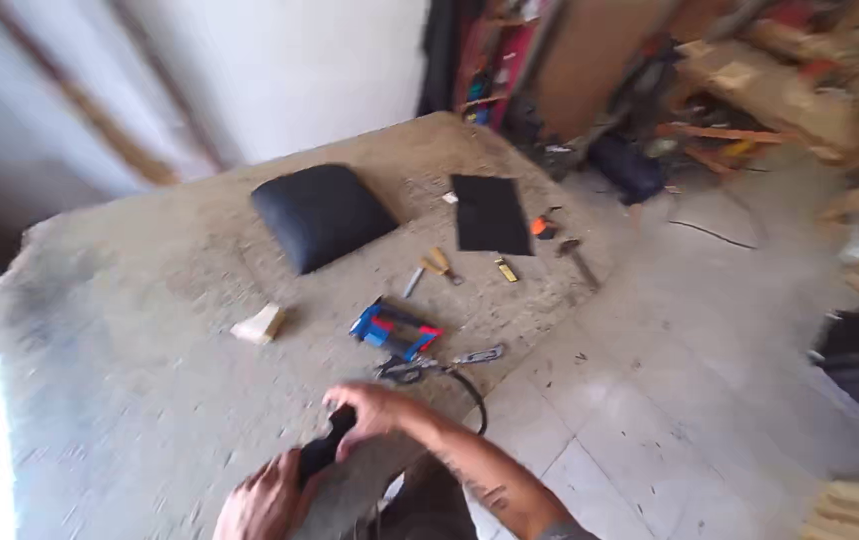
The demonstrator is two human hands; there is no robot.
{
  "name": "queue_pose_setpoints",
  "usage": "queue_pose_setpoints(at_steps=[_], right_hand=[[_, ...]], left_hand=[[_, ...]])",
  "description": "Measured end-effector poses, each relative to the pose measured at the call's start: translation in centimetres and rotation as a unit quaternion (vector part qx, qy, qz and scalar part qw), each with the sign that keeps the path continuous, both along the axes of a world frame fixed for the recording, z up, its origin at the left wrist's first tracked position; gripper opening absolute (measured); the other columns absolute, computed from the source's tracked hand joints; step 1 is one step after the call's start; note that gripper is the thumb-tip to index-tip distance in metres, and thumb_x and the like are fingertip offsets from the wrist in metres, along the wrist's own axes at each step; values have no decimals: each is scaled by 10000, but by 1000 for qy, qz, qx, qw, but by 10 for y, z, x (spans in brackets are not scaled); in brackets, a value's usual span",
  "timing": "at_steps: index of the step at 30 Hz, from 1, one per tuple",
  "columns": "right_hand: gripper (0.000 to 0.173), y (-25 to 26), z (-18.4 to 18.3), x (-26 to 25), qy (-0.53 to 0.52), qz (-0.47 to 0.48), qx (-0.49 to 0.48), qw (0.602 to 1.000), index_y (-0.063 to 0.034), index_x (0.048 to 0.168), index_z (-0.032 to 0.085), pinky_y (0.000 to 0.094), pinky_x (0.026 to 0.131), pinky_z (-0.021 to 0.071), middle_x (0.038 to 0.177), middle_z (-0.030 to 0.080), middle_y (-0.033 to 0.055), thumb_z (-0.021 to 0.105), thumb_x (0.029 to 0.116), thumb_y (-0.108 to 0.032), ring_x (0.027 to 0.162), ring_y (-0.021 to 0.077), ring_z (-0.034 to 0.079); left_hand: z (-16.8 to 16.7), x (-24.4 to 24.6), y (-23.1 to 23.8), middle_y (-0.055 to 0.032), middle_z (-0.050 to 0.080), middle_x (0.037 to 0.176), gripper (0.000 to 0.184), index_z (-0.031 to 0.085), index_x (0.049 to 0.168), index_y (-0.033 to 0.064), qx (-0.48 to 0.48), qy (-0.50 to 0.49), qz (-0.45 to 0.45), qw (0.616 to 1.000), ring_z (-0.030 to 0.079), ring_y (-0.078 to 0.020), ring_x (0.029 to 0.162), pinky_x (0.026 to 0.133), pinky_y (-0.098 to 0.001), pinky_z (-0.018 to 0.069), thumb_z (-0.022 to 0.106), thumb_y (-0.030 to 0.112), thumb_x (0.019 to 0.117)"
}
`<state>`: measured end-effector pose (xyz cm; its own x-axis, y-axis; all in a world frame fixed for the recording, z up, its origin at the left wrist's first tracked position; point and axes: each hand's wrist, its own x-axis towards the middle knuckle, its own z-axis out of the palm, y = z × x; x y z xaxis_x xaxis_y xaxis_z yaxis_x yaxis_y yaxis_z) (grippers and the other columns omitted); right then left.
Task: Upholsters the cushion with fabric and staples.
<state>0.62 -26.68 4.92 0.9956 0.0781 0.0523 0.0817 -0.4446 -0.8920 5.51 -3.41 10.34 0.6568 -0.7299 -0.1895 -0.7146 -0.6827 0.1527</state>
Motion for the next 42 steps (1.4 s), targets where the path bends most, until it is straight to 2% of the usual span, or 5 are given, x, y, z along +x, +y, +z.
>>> queue_pose_setpoints(at_steps=[4, 7, 11, 15, 42], right_hand=[[879, -4, -3, 44, 82, 141, 54, 985, -5, 1559, 406, 388, 1054, 480, 1622, 391, 175, 580, 931, -594, 1336, 232, 547], [494, -3, -7, 60, 138, 261, 65, 953, 8, 1286, 677, 348, 1088, 458, 1304, 680, 128, 385, 1079, -332, 1231, 149, 613], [284, -27, -6, 75, 112, 290, 103, 945, -15, 962, 741, 265, 805, 544, 912, 717, 27, 646, 977, -282, 855, 44, 651], [511, -29, 0, 67, 42, 306, 8, 951, -94, 973, 724, 316, 939, 536, 1096, 666, 32, 900, 678, -472, 1083, 121, 623], [394, 14, -87, 16, -230, 51, 86, 968, -100, 1064, 636, 321, 812, 542, 894, 659, 51, 655, 980, -484, 845, 148, 660]], left_hand=[[-26, 3, 20, -205, 722, 830, 599, 690, 1042, 5, -64, -5, -5, 998, 732, -420, 772, 669, -598, 580, 592, 589, 953], [-32, 10, 15, -216, 705, 822, 588, 658, 1014, -9, -74, 15, -18, 997, 723, -431, 774, 672, -599, 571, 579, 572, 968], [-43, 8, 15, -194, 662, 709, 647, 642, 931, -6, -139, -43, -30, 989, 701, -402, 660, 577, -562, 556, 487, 619, 998], [-41, 4, 18, -127, 698, 767, 583, 678, 902, 47, -130, -52, -6, 990, 713, -322, 725, 626, -493, 564, 549, 612, 970], [-67, -15, 3, -116, 626, 691, 589, 645, 985, 19, -127, -226, 77, 963, 537, -256, 564, 565, -379, 395, 471, 580, 1033]])
